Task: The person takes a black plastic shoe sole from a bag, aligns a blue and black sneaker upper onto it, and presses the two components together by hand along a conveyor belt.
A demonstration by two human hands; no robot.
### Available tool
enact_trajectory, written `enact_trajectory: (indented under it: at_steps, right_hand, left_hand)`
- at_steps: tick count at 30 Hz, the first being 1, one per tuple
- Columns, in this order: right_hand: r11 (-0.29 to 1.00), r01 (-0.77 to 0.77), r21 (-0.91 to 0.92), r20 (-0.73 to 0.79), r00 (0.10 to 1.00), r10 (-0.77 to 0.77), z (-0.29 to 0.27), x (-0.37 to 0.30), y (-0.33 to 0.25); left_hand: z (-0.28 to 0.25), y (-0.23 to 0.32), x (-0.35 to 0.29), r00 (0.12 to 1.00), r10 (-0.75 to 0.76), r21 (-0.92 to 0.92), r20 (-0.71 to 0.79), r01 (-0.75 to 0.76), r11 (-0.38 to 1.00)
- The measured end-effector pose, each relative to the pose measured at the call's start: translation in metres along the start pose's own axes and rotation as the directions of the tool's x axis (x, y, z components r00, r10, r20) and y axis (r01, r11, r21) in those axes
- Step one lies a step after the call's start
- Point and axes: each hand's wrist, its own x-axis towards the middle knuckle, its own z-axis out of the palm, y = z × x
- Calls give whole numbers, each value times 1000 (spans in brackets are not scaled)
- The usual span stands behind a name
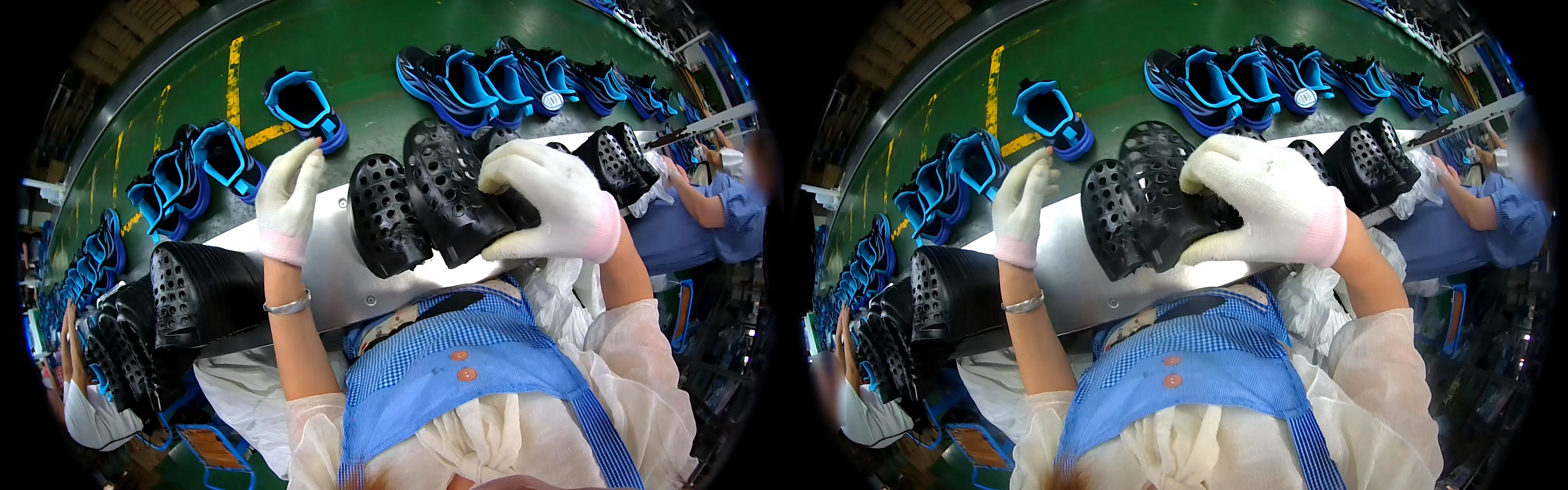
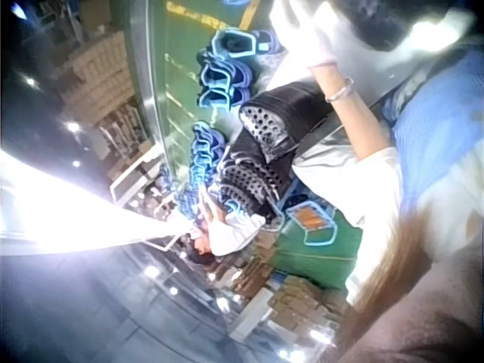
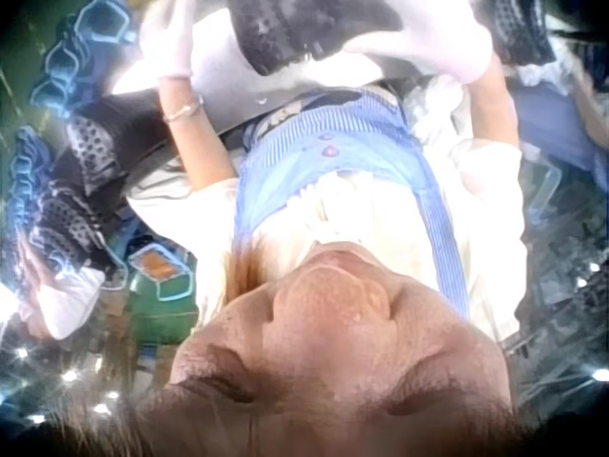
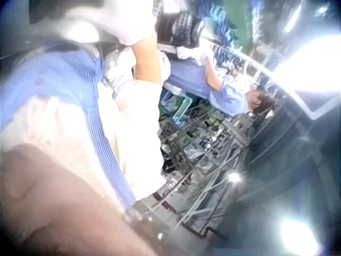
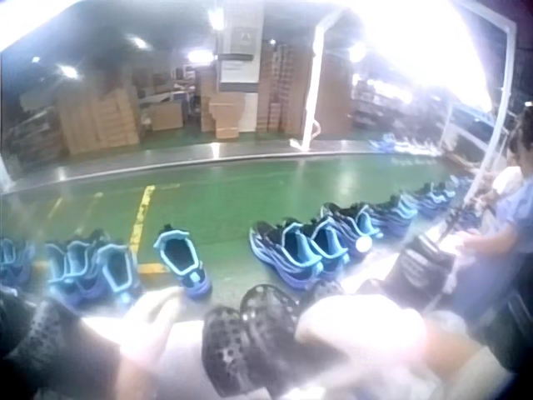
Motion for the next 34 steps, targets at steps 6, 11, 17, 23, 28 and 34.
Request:
enact_trajectory:
  at_steps: [6, 11, 17, 23, 28, 34]
  right_hand:
    - [963, 245, 109, -115, 966, -233, 1, 39, -21]
    - [970, 191, 152, -45, 982, -186, 11, 63, -20]
    - [993, -30, 113, 89, 996, 19, 36, 82, -2]
    - [997, -73, -26, 114, 991, 75, 53, 106, 19]
    - [997, -75, -31, 134, 988, 79, 60, 126, 32]
    - [989, -144, -29, 165, 975, 146, 67, 144, 34]
  left_hand:
    - [13, 34, -11, 886, 159, -839, 437, 338, 426]
    - [12, 43, -10, 899, 146, -891, 412, 365, 269]
    - [18, 8, 3, 977, 7, -945, 214, 206, 253]
    - [28, 2, 15, 995, -95, -915, -6, 33, 403]
    - [28, 3, 27, 981, -183, -927, 60, 123, 353]
    - [30, -16, 42, 979, -204, -923, 22, 98, 373]
